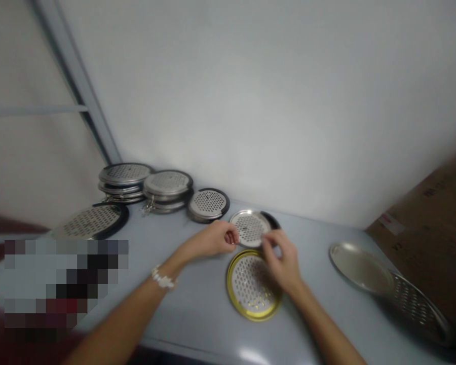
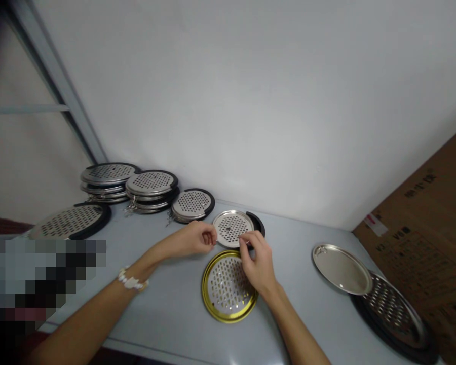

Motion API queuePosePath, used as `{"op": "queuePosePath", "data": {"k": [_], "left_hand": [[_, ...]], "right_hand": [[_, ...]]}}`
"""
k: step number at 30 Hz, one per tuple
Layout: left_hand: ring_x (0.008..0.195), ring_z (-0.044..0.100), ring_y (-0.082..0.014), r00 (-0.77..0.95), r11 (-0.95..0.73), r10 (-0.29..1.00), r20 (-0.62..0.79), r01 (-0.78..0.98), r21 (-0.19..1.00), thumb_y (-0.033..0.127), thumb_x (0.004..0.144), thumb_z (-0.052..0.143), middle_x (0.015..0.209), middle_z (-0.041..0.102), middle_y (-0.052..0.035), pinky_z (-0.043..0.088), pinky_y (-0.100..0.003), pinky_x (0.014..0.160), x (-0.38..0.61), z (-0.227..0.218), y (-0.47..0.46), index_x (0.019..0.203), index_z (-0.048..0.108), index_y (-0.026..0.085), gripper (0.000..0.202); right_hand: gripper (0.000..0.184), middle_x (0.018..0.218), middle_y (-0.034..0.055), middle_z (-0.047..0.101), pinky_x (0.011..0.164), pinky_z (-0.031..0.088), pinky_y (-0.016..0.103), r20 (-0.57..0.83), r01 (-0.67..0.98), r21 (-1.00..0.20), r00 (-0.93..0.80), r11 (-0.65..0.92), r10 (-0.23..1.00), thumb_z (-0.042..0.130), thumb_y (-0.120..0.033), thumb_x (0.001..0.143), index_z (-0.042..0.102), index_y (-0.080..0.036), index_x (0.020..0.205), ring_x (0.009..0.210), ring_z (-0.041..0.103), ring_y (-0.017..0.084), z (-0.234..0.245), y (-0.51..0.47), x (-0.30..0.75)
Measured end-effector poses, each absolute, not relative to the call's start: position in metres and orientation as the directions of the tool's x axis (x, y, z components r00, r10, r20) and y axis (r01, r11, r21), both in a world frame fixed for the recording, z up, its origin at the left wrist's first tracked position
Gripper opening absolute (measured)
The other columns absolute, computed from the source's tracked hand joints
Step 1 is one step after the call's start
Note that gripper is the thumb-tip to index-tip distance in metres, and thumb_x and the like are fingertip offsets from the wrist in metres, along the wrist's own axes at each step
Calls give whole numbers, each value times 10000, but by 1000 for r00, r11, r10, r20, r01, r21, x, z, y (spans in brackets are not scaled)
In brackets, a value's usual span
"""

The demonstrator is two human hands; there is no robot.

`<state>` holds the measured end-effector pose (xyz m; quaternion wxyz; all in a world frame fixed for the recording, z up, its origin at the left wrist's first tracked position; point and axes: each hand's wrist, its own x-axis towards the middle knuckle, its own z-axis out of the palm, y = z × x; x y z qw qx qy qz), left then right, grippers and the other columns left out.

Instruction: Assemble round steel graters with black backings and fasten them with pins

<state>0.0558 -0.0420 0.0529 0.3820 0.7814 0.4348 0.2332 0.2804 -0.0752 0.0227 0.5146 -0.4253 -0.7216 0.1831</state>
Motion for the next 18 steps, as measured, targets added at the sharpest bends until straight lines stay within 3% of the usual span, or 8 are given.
{"op": "queuePosePath", "data": {"k": [2,5,9,12,18], "left_hand": [[706,628,-151,484,-275,871,87,332,902,180,722,672,758,692,-33,484,-250,676,69,49,-44,816,692,128,109],[731,658,-155,409,-175,906,111,122,977,259,697,768,770,701,-47,507,-266,723,87,38,-47,805,682,118,197],[652,665,-153,350,-32,935,55,-73,997,321,671,821,728,706,-44,514,-269,646,98,25,-48,833,644,123,311],[654,664,-145,310,-49,949,64,-56,997,319,645,852,717,710,-42,505,-248,631,98,23,-46,817,644,121,335],[569,623,-128,342,-38,938,51,-45,998,340,678,814,632,687,-32,488,-240,583,96,33,-37,777,662,112,291]], "right_hand": [[129,862,44,688,765,520,320,477,319,-809,-136,494,868,600,-308,921,680,-206,920,810,638,193,26,-80,275],[185,922,51,719,760,547,315,298,101,-942,-184,320,937,661,-339,877,665,-206,1004,842,675,199,25,-82,267],[286,831,28,731,683,560,292,193,-93,-980,-213,177,958,746,-369,795,648,-207,1010,718,685,174,17,-80,264],[296,743,27,727,623,547,272,159,-60,-987,-181,151,970,763,-438,781,668,-192,915,636,672,164,17,-78,265],[388,645,49,701,547,497,257,185,170,-963,-150,210,971,698,-545,822,700,-160,777,563,629,165,34,-70,269]]}}
